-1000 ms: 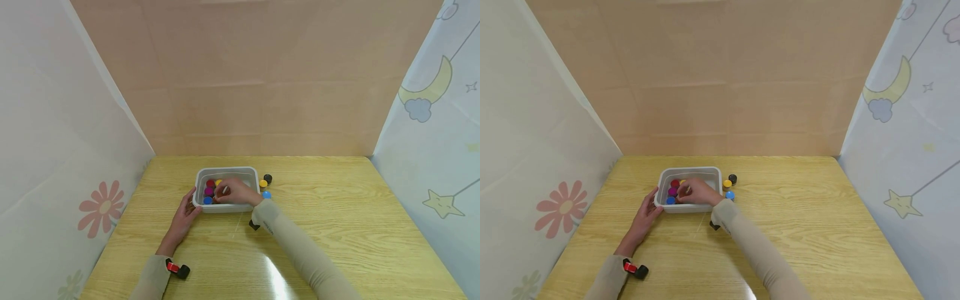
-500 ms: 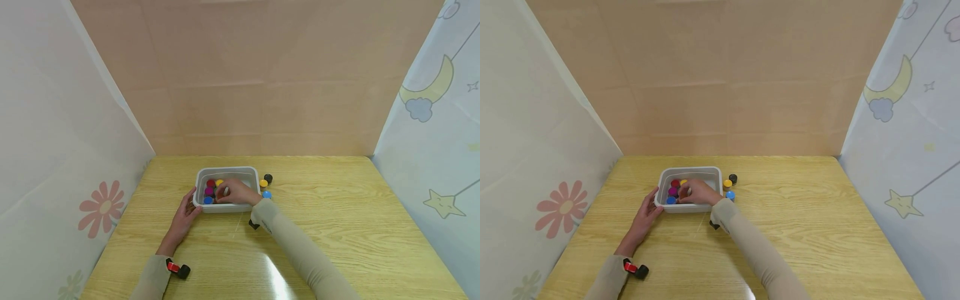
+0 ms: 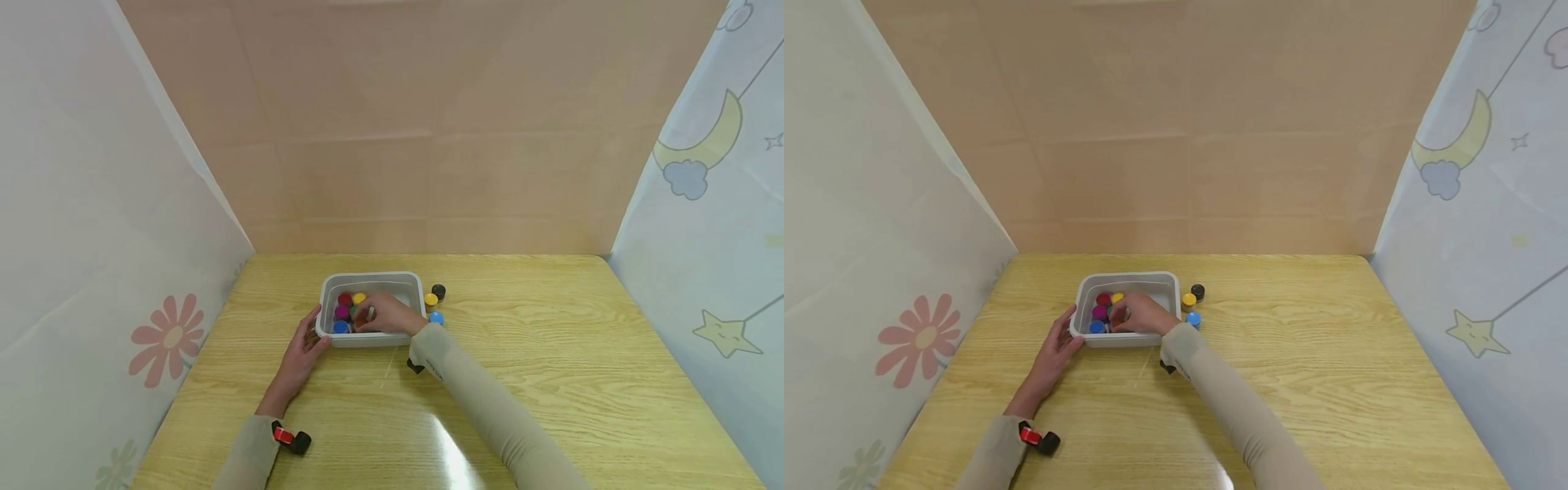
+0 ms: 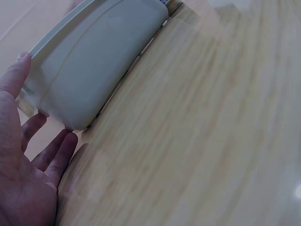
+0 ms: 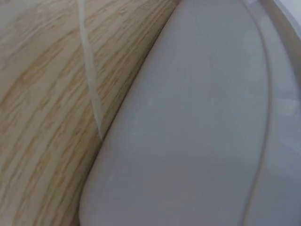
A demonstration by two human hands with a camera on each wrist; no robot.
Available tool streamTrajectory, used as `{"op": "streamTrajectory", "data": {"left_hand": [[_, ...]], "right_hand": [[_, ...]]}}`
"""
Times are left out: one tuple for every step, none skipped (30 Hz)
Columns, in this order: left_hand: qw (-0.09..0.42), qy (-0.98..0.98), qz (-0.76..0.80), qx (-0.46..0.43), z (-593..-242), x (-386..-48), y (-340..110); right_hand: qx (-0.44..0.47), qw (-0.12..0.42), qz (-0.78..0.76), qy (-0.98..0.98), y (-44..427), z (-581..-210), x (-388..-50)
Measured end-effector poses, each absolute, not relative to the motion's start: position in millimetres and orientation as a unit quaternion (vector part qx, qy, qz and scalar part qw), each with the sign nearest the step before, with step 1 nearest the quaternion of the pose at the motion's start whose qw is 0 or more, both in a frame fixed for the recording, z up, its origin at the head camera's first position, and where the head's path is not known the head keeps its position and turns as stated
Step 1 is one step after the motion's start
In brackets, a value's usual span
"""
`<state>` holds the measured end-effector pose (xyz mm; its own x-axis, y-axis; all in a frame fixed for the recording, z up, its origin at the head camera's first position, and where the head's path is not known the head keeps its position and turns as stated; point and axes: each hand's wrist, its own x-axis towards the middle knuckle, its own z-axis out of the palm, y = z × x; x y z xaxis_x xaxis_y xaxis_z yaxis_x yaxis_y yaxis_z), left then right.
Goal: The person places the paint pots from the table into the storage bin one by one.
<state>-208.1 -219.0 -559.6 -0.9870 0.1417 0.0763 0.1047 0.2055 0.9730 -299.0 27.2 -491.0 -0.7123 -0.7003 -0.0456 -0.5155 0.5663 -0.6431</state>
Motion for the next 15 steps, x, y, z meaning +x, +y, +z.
{"op": "streamTrajectory", "data": {"left_hand": [[0.014,0.775,0.626,0.079,-559.6,-208.3,-218.8],[0.014,0.774,0.628,0.079,-559.6,-208.4,-218.6],[0.014,0.774,0.629,0.078,-559.5,-208.5,-218.5],[0.015,0.773,0.63,0.078,-559.5,-208.5,-218.4],[0.016,0.772,0.631,0.077,-559.3,-208.5,-218.3],[0.017,0.772,0.631,0.076,-559.2,-208.6,-218.1],[0.017,0.772,0.631,0.076,-559.2,-208.6,-218.1],[0.018,0.772,0.631,0.075,-559.1,-208.6,-218.2],[0.018,0.772,0.631,0.074,-559.1,-208.6,-218.2],[0.019,0.772,0.631,0.074,-559.1,-208.6,-218.4],[0.019,0.772,0.63,0.075,-559.0,-208.6,-218.6],[0.019,0.773,0.63,0.074,-559.1,-208.7,-218.7],[0.019,0.773,0.63,0.074,-559.3,-208.6,-219.0],[0.019,0.773,0.63,0.074,-559.3,-208.6,-219.1],[0.018,0.773,0.63,0.074,-559.4,-208.5,-219.3]], "right_hand": [[-0.347,0.152,-0.311,0.872,27.2,-491.5,-299.2],[-0.344,0.154,-0.314,0.872,27.2,-492.0,-299.5],[-0.341,0.157,-0.317,0.871,27.2,-492.3,-299.7],[-0.338,0.16,-0.321,0.87,27.3,-492.8,-299.9],[-0.336,0.161,-0.326,0.869,27.3,-493.3,-300.2],[-0.333,0.163,-0.328,0.869,27.4,-493.4,-300.3],[-0.333,0.163,-0.331,0.868,27.4,-493.8,-300.5],[-0.332,0.164,-0.333,0.867,27.4,-494.1,-300.7],[-0.333,0.163,-0.334,0.867,27.4,-494.4,-300.8],[-0.334,0.163,-0.335,0.866,27.4,-494.7,-300.9],[-0.335,0.162,-0.336,0.865,27.3,-494.8,-301.0],[-0.336,0.162,-0.336,0.865,27.2,-494.9,-301.1],[-0.336,0.162,-0.337,0.865,27.1,-495.0,-301.1],[-0.336,0.162,-0.337,0.865,27.0,-495.0,-301.2],[-0.336,0.161,-0.335,0.865,26.9,-495.2,-301.3]]}}
